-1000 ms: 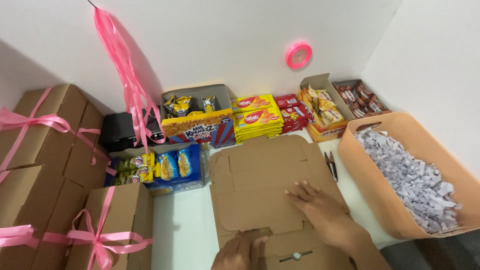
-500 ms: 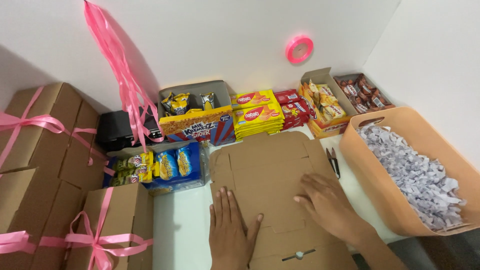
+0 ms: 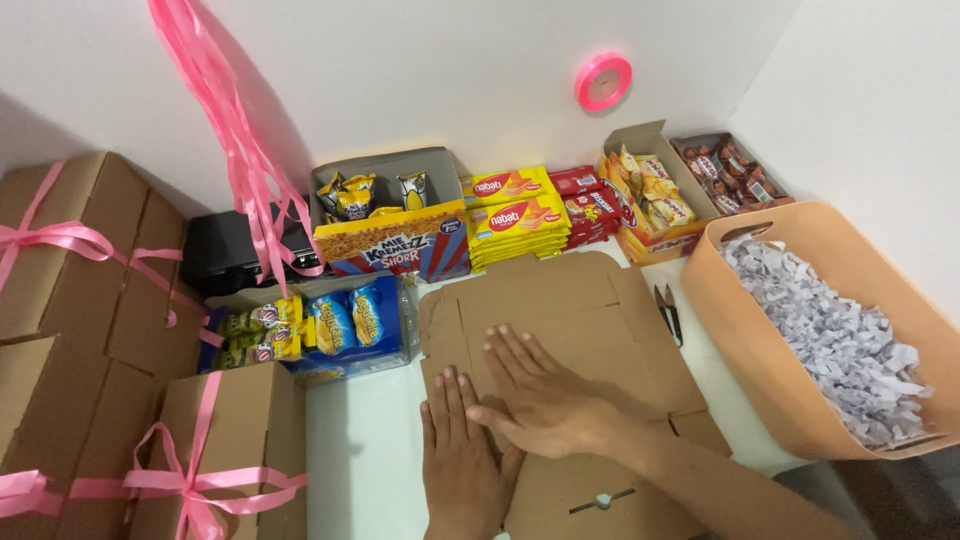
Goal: Assembling a cardboard gift box by folding the sides and flaps.
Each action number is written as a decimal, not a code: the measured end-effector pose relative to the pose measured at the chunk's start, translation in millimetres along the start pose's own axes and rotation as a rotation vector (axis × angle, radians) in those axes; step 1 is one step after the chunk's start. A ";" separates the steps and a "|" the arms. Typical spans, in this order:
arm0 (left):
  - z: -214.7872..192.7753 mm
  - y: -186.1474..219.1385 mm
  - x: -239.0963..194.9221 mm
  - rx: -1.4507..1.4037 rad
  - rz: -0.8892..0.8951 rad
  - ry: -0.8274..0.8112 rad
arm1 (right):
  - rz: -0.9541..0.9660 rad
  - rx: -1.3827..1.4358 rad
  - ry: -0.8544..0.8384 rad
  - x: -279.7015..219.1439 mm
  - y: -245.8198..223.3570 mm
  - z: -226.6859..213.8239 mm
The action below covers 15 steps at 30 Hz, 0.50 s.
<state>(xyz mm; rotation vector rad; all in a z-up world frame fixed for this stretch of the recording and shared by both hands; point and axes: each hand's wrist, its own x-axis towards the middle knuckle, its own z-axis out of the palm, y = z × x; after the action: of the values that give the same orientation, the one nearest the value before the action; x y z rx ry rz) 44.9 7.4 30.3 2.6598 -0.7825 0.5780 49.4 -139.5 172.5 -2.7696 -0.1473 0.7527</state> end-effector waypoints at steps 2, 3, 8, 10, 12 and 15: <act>-5.3 2.2 1.4 0.012 0.011 0.019 | -0.070 -0.008 -0.001 6.0 -7.4 1.2; -7.9 3.3 2.5 0.023 0.019 0.039 | -0.141 -0.019 -0.004 9.2 -11.0 1.4; -4.7 2.2 1.3 0.049 -0.013 0.016 | -0.126 0.065 0.112 7.3 15.9 12.5; -6.2 3.5 2.1 0.014 -0.033 0.002 | -0.051 0.099 0.115 1.0 34.2 18.3; -9.7 4.2 3.9 0.011 -0.041 -0.011 | 0.043 0.008 0.222 1.6 61.8 33.6; -10.8 4.6 4.2 -0.075 -0.062 -0.059 | 0.163 0.005 0.287 -10.9 98.9 42.3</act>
<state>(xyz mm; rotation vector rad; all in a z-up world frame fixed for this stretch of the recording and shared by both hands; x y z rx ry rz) 42.3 6.2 42.4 2.6323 -0.7202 0.4471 21.2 -226.5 114.9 -2.8725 0.1370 0.3809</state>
